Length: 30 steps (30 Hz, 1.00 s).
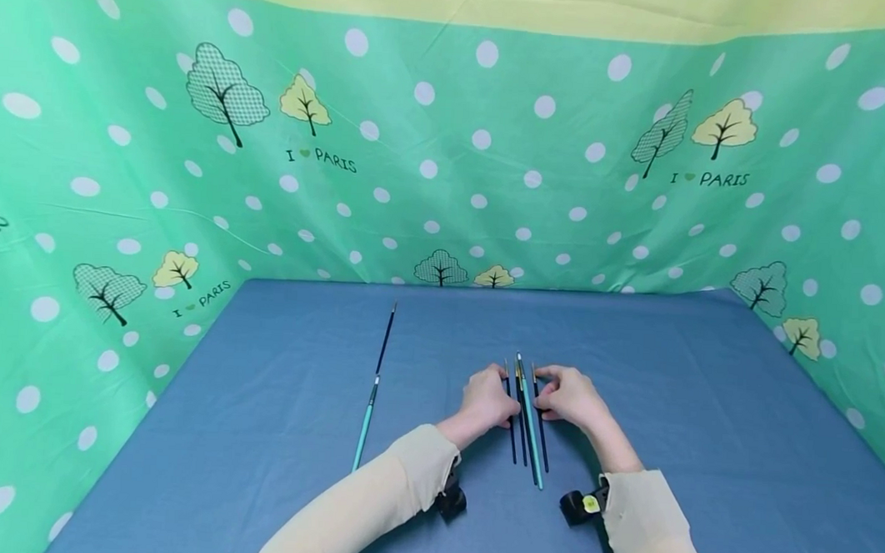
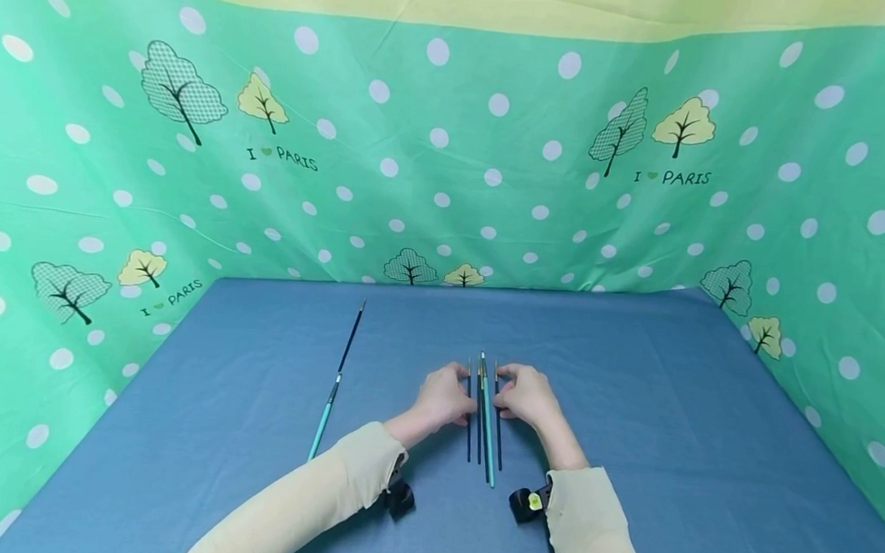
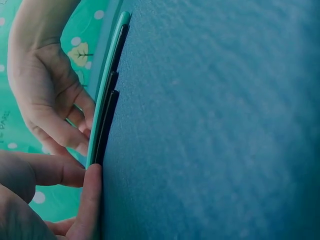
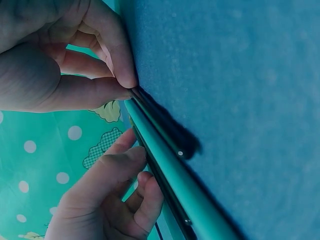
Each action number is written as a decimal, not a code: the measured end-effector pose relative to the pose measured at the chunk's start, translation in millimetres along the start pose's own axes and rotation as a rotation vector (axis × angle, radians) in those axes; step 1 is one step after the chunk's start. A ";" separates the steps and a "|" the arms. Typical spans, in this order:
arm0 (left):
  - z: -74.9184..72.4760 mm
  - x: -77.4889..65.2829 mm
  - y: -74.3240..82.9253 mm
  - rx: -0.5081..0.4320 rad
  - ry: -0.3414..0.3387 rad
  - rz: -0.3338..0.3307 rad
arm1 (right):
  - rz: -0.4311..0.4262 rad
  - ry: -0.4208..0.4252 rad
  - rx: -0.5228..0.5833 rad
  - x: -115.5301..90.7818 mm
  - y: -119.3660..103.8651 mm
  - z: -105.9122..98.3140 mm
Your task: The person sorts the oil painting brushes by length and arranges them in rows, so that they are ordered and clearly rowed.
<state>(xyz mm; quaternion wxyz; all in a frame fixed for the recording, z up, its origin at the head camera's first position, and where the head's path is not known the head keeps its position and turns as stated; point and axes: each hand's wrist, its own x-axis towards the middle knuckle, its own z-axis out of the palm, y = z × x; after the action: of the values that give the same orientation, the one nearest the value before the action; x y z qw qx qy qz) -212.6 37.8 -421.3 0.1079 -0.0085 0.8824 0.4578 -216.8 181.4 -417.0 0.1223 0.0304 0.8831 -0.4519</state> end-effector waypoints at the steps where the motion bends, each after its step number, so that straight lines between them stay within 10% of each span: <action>1: -0.2 -0.3 0.0 0.006 0.001 0.003 | 0.001 -0.001 -0.001 0.0 0.0 0.0; 16: -3.6 -0.7 4.4 0.094 0.006 0.012 | -0.007 -0.011 0.004 -1.2 -3.3 -1.4; 30: -12.5 3.5 1.3 -0.032 -0.066 -0.067 | 0.008 -0.009 -0.001 0.9 -0.9 0.2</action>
<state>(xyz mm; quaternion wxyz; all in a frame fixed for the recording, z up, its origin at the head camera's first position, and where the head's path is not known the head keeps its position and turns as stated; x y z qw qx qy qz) -218.4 28.7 -414.0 0.1522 -0.0246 0.8703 0.4678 -217.7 180.7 -416.6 0.1280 0.0318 0.8826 -0.4512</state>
